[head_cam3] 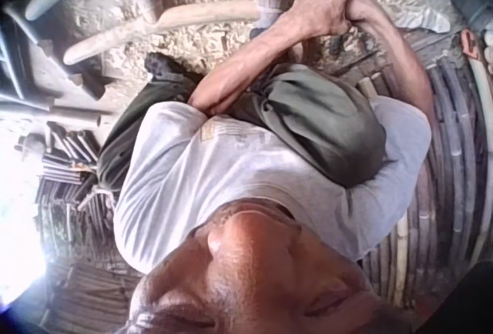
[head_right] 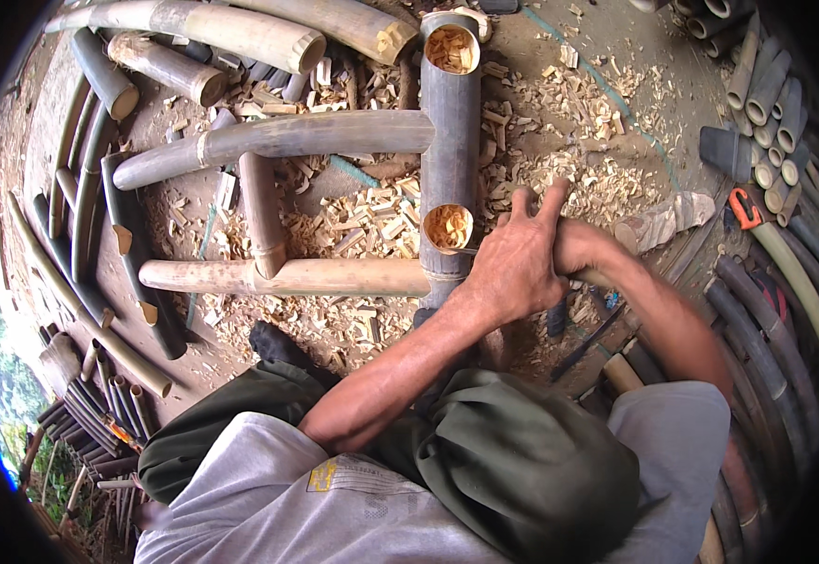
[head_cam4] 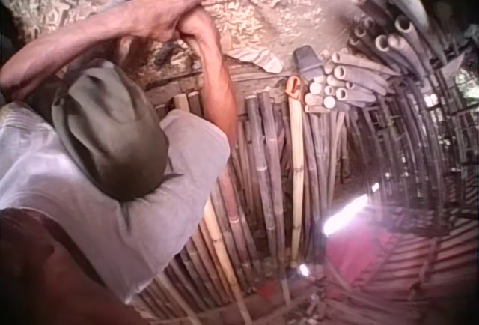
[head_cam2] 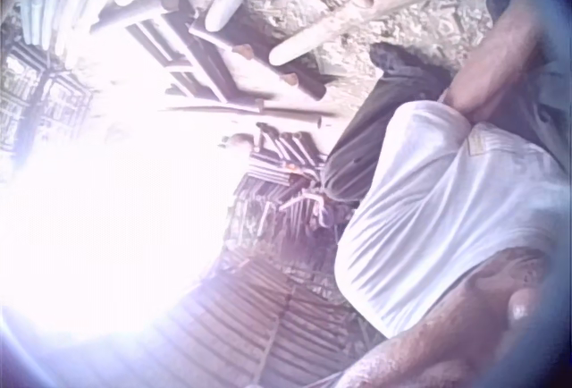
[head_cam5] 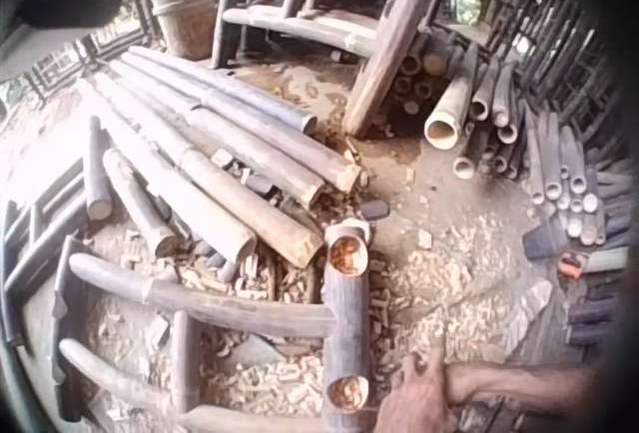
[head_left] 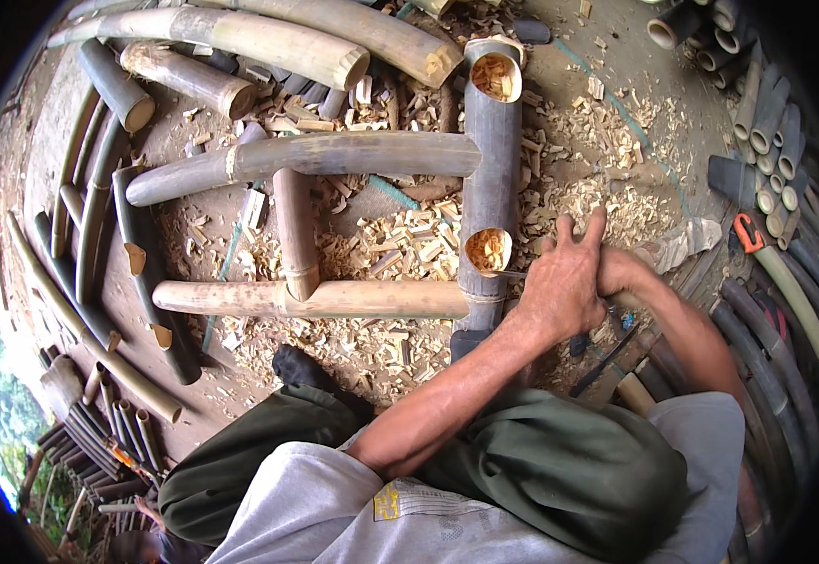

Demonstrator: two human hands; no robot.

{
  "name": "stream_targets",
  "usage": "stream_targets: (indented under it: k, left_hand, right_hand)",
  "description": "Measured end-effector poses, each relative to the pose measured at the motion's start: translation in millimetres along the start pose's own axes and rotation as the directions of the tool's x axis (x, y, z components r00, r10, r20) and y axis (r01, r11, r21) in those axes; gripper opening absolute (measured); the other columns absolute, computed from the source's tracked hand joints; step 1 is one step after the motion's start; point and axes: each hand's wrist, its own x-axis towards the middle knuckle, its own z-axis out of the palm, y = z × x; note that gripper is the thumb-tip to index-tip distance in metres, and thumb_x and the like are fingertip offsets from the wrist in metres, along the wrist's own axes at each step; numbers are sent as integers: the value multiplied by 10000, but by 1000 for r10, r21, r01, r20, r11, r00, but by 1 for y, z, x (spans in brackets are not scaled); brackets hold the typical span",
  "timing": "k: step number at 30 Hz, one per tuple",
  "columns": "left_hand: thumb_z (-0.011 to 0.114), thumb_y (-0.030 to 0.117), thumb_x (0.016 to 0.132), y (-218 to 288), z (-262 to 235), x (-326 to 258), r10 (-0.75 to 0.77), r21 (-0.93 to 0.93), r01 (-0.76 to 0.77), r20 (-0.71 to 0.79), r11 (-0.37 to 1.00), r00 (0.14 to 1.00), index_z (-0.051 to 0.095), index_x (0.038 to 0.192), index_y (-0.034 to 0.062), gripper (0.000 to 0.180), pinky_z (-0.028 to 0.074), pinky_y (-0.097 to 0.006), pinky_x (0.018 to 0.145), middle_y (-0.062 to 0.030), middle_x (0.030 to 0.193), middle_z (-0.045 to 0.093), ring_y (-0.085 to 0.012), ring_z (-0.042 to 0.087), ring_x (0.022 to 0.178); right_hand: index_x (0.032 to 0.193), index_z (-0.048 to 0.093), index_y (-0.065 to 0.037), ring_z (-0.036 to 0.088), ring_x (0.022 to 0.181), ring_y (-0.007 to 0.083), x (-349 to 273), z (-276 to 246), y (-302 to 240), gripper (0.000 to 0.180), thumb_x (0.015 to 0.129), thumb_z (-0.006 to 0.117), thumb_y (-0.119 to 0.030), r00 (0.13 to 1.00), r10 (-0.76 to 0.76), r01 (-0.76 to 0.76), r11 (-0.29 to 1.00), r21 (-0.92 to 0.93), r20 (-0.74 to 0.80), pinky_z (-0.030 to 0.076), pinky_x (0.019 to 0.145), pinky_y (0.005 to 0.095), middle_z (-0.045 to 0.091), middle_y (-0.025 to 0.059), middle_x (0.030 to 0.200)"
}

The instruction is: The person assembles a bamboo structure by inserting bamboo poles into pre-cut holes in a frame. They use a wooden mallet to hammer the poles into place and a knife to trim excess material. The person works on the floor, surrounded by bamboo pieces and tools.

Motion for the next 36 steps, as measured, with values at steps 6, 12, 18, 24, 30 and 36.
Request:
stream_targets:
  k: [6,12,18,24,30,36]
  left_hand:
    - [860,114,630,-15,-21,-9,55,-18,-52,299,998,953,278,1594,82,1127,526,-480,1047,-354,1352,546,-464,599,1248]
    - [837,96,487,-46,-45,2,82,75,-207,747,976,659,523,1477,72,1039,521,-426,1019,-272,1289,656,-388,622,1253]
    - [826,41,636,-37,-1,-15,173,69,-171,-28,983,985,340,1539,17,1026,450,-453,1122,-313,1358,496,-467,542,1266]
    - [708,-96,658,-17,43,-20,99,-155,-181,-429,971,898,134,1633,63,1143,385,-557,1137,-373,1486,276,-569,391,1334]
    - [729,-91,638,-26,23,-33,107,-131,-125,-131,984,985,157,1643,129,1178,437,-549,1107,-385,1490,305,-567,497,1249]
    - [795,22,651,-34,-25,-49,137,181,-182,238,967,962,417,1528,74,957,464,-500,1111,-351,1506,349,-530,498,1314]
  right_hand:
    - [1406,495,-33,596,1220,227,-6,63,-35,775,731,863,-136,960,216,-149,934,326,-181,503,1049,342,617,203,1297]
    - [1436,432,-33,558,1277,230,44,128,38,733,806,796,-117,987,149,-104,880,463,-63,496,1061,329,576,180,1329]
    - [1210,587,-22,660,1000,302,12,37,-15,432,847,770,-169,975,-96,-36,821,-569,-200,578,898,433,668,175,1116]
    - [1111,648,-27,698,854,358,-1,-12,-17,426,752,809,-188,964,-261,213,675,-706,41,592,810,465,698,174,983]
    - [1239,623,-50,660,1073,364,7,33,17,569,713,809,-163,948,-303,225,857,-463,-99,556,938,475,640,193,1172]
    - [1314,537,-96,609,1163,302,31,131,31,443,922,654,-264,976,-4,130,813,567,-219,495,1022,450,597,131,1241]
